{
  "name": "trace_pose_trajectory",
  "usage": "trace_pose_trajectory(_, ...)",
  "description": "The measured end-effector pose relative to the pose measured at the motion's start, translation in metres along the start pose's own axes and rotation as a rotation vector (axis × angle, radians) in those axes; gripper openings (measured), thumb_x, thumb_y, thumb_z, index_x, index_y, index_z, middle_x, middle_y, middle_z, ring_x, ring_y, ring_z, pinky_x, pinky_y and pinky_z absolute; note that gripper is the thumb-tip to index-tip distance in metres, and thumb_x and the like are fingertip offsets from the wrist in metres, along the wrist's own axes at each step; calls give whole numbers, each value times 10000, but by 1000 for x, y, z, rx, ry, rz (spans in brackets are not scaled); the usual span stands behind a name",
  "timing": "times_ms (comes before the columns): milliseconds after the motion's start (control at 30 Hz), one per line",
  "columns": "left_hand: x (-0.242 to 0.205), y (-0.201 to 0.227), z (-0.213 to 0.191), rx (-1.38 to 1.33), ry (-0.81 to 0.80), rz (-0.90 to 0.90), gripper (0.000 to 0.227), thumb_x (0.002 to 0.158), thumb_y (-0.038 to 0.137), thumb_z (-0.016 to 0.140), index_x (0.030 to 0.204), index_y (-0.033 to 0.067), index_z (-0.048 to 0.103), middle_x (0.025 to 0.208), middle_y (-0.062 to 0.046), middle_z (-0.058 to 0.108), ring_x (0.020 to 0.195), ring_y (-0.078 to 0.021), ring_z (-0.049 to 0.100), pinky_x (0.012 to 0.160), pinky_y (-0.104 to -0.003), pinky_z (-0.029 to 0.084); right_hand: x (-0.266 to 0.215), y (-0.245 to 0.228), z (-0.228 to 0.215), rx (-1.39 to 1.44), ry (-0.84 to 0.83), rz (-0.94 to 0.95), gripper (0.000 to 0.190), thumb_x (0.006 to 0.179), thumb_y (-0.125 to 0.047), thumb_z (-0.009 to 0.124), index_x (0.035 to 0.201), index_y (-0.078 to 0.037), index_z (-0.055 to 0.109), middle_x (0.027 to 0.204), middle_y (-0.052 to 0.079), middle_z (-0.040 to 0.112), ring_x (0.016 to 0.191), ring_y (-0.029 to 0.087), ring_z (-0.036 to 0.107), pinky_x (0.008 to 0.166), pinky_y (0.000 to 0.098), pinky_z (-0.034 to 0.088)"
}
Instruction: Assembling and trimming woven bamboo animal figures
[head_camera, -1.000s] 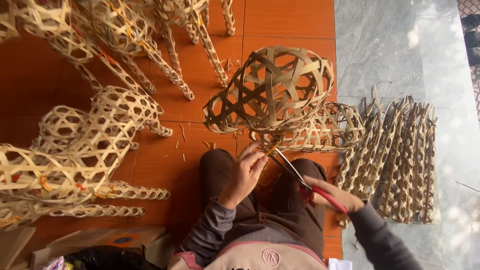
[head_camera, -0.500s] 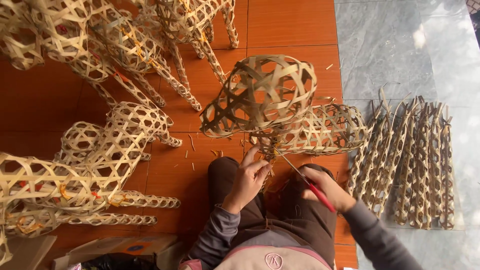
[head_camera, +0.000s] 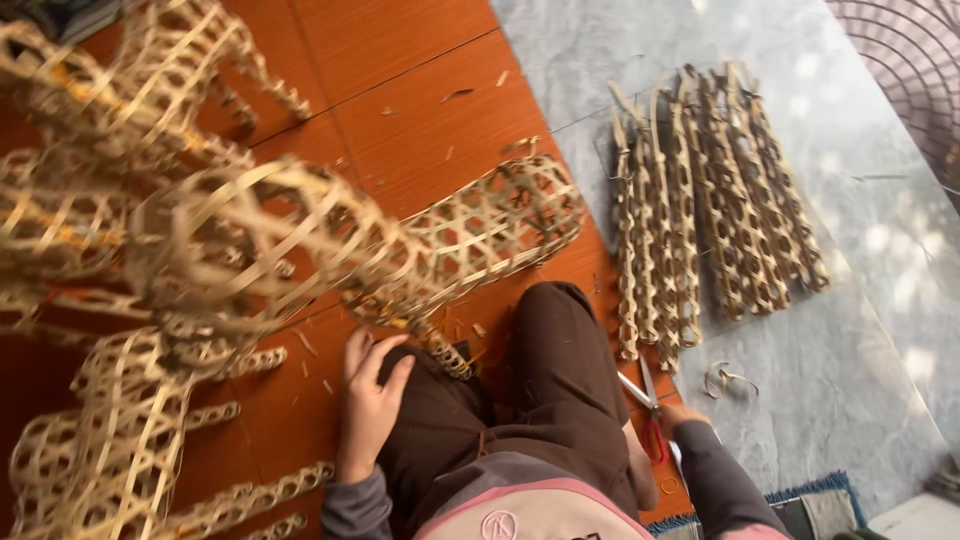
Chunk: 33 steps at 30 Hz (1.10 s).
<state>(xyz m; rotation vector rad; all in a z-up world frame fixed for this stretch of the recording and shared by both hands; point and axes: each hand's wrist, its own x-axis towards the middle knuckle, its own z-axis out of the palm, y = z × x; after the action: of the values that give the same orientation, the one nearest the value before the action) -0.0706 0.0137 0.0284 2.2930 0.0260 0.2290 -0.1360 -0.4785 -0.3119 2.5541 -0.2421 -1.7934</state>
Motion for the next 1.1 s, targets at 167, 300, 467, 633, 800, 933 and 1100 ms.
trace_pose_trajectory(167, 2, -6, -1, 118, 85, -8, 260, 912, 152, 626, 1136, 24, 652, 1178, -164, 536, 1138, -299, 546, 1034, -395, 412, 59, -56, -87, 509, 723, -296, 206, 918, -266, 502, 919, -74, 578, 970, 200, 663, 871, 417, 628, 766, 500, 473)
trace_pose_trajectory(300, 0, -11, 1, 100, 139, -120, 312, 902, 137, 624, 1183, 0, 619, 1194, -162, 483, 1055, -268, 595, 1001, -360, 498, 94, -101, -124, 628, 658, -80, 472, 884, -422, 590, 1059, 5, 488, 1072, 256, 611, 1014, 439, 600, 805, 564, 500)
trace_pose_trajectory(467, 9, -29, 7, 105, 197, -143, 316, 888, 152, 637, 1176, 23, 614, 1193, -155, 495, 1051, -269, 591, 986, -370, 479, 88, -118, -118, 722, 521, 41, 569, 853, -393, 676, 1245, -73, 415, 1175, 261, 615, 1074, 447, 601, 854, 586, 481)
trace_pose_trajectory(633, 32, -91, 7, -277, 475, -397, 205, 876, 89, 639, 1033, -37, 597, 1149, -150, 483, 976, -243, 606, 937, -339, 530, 4, -104, -138, 1051, 756, -269, 357, 880, -348, 610, 907, 0, 537, 922, 187, 562, 810, 294, 498, 736, 424, 429)
trace_pose_trajectory(800, 52, -165, -2, -478, 757, -471, 195, 824, 77, 700, 1004, 33, 641, 1023, -92, 639, 950, -194, 615, 846, -300, 526, -116, -112, -158, 1382, 484, -327, 384, 896, -316, 596, 725, -99, 330, 532, 146, 429, 408, 238, 431, 391, 366, 303)
trace_pose_trajectory(933, 55, -173, -8, -452, 811, -560, 135, 823, 148, 683, 937, 80, 658, 951, -44, 669, 875, -167, 609, 800, -270, 480, -81, -114, -139, 1800, 418, -367, 273, 1016, -305, 507, 1235, -148, 545, 713, 170, 550, 506, 252, 478, 465, 383, 396)
trace_pose_trajectory(1100, 51, -199, -14, -450, 728, -650, 214, 838, 204, 621, 1015, 90, 662, 1134, -96, 650, 1061, -226, 595, 949, -357, 455, -87, -135, -137, 1765, 389, -509, 283, 1017, -246, 530, 1250, -88, 560, 915, 171, 574, 747, 245, 584, 617, 354, 452)
